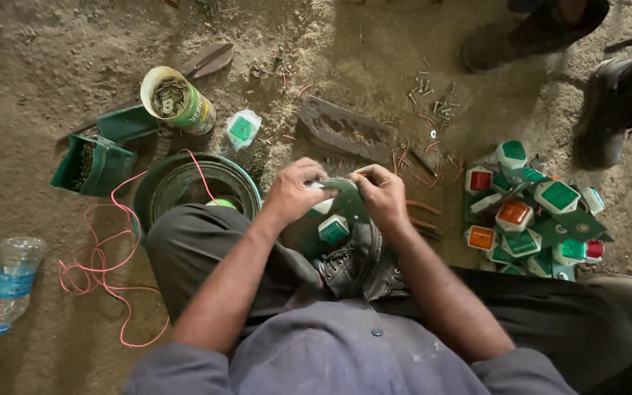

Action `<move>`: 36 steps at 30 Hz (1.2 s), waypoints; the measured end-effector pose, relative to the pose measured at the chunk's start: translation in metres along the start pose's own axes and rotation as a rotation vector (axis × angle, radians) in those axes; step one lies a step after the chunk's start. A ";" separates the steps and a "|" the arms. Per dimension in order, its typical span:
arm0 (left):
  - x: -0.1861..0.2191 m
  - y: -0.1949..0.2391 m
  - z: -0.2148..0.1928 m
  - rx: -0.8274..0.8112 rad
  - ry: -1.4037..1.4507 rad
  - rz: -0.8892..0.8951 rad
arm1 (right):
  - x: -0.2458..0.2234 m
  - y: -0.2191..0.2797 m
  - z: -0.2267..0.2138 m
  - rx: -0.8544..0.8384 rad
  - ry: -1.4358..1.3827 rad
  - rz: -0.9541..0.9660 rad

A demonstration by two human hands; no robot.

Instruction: The person sits on the ground and assembles small green electrical components. They use a screwdriver to tighten screws and a hammer to secure parts. The person handles multiple components, wires, and tools throughout the process.

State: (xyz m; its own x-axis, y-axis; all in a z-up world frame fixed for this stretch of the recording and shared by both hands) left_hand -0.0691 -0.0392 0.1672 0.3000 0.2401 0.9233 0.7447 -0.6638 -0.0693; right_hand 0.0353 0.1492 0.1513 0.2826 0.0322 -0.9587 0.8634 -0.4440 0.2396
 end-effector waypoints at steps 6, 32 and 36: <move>-0.013 0.002 0.009 -0.302 0.699 -0.363 | 0.012 -0.005 0.003 0.020 -0.399 0.205; 0.025 0.008 0.000 -0.491 1.177 -0.236 | 0.001 -0.010 -0.021 -0.218 -0.822 0.387; 0.024 0.007 0.004 -0.409 1.176 -0.395 | 0.004 -0.012 -0.026 -0.311 -0.881 0.382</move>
Point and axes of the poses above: each hand's wrist, its own y-axis away from the middle knuckle, its own z-axis out of the palm, x = y × z, the point moved 1 cm from there along -y, towards the middle knuckle, and after that the axes turned 3 degrees about y, right-handed, at the moved point
